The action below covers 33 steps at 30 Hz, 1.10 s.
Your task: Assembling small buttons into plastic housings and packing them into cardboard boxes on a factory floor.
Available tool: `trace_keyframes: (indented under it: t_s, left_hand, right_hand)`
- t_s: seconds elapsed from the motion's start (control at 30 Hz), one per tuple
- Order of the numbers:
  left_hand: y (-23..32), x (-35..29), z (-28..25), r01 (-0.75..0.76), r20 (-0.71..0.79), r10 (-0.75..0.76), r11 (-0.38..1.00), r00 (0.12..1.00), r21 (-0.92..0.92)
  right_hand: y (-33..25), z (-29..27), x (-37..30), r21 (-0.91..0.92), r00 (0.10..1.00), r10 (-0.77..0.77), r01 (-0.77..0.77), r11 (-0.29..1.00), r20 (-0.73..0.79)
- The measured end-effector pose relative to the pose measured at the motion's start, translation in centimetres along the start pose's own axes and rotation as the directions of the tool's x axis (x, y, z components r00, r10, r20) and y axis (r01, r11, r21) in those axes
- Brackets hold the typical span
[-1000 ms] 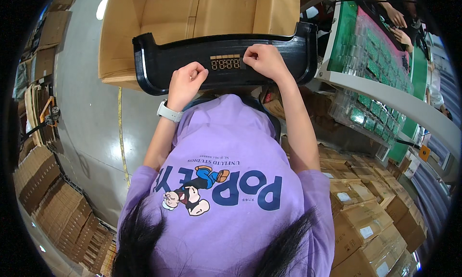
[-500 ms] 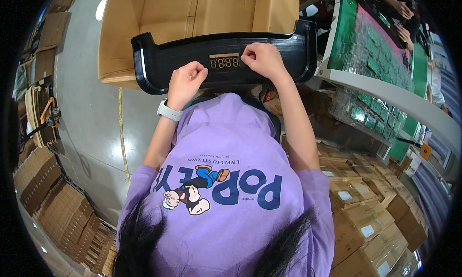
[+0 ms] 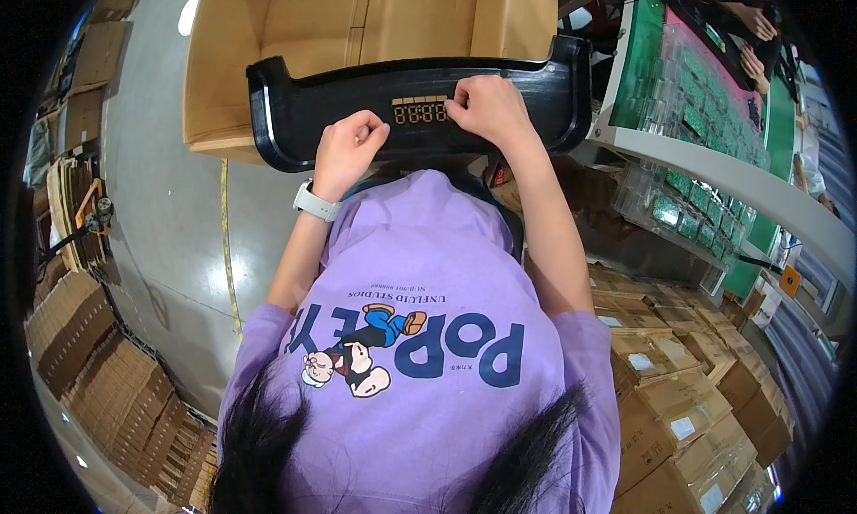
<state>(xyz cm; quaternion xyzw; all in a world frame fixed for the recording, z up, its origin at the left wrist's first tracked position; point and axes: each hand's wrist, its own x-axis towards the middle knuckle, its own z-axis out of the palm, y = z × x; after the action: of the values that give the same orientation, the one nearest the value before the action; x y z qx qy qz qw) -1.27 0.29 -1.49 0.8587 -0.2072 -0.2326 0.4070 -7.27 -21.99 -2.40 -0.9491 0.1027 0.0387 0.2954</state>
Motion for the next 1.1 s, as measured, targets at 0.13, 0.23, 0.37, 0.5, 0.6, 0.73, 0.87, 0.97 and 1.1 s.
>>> trace_keyframes:
  t_s: [0.13,0.23,0.37,0.5,0.6,0.73,0.87,0.97,1.1]
  left_hand:
    - [-0.1,0.1,0.0,-0.012,-0.003,0.012,1.000,1.000,0.028]
    - [-0.4,0.1,0.0,-0.021,-0.012,0.021,1.000,1.000,0.022]
    - [-0.4,0.0,-0.1,-0.007,0.006,0.007,1.000,1.000,0.003]
    - [-0.4,0.0,-0.1,-0.006,0.005,0.006,1.000,1.000,-0.003]
    - [-0.5,0.0,-0.1,-0.020,0.005,0.020,1.000,1.000,0.003]
    - [-0.4,0.0,-0.1,-0.006,0.012,0.006,1.000,1.000,0.005]
    - [-0.3,0.0,-0.1,-0.017,0.007,0.017,1.000,1.000,0.012]
    - [-0.3,0.0,-0.1,-0.027,-0.010,0.027,1.000,1.000,-0.003]
    - [-0.2,-0.1,-0.3,-0.007,-0.003,0.006,1.000,1.000,-0.019]
  right_hand:
    - [-0.2,-0.1,0.1,-0.016,1.000,0.019,-0.019,1.000,0.003]
    - [0.4,-0.6,0.3,-0.095,0.973,0.209,-0.200,0.975,0.100]
    - [0.5,-0.7,-1.3,0.021,0.981,0.177,-0.179,0.984,0.074]
    - [0.6,-0.3,-3.4,0.151,0.989,0.146,-0.142,0.978,-0.011]
    - [-0.4,-0.1,-3.8,-0.015,0.994,0.079,-0.080,0.997,-0.081]
    - [-1.6,0.6,-3.8,-0.262,0.989,-0.100,0.068,0.963,-0.111]
    - [-1.7,1.3,-3.6,-0.325,0.981,-0.152,0.105,0.940,-0.122]
    - [-1.4,1.7,-3.7,-0.378,0.974,-0.202,0.150,0.914,-0.102]
    - [-1.4,2.0,-4.0,-0.349,0.962,-0.234,0.173,0.921,-0.141]
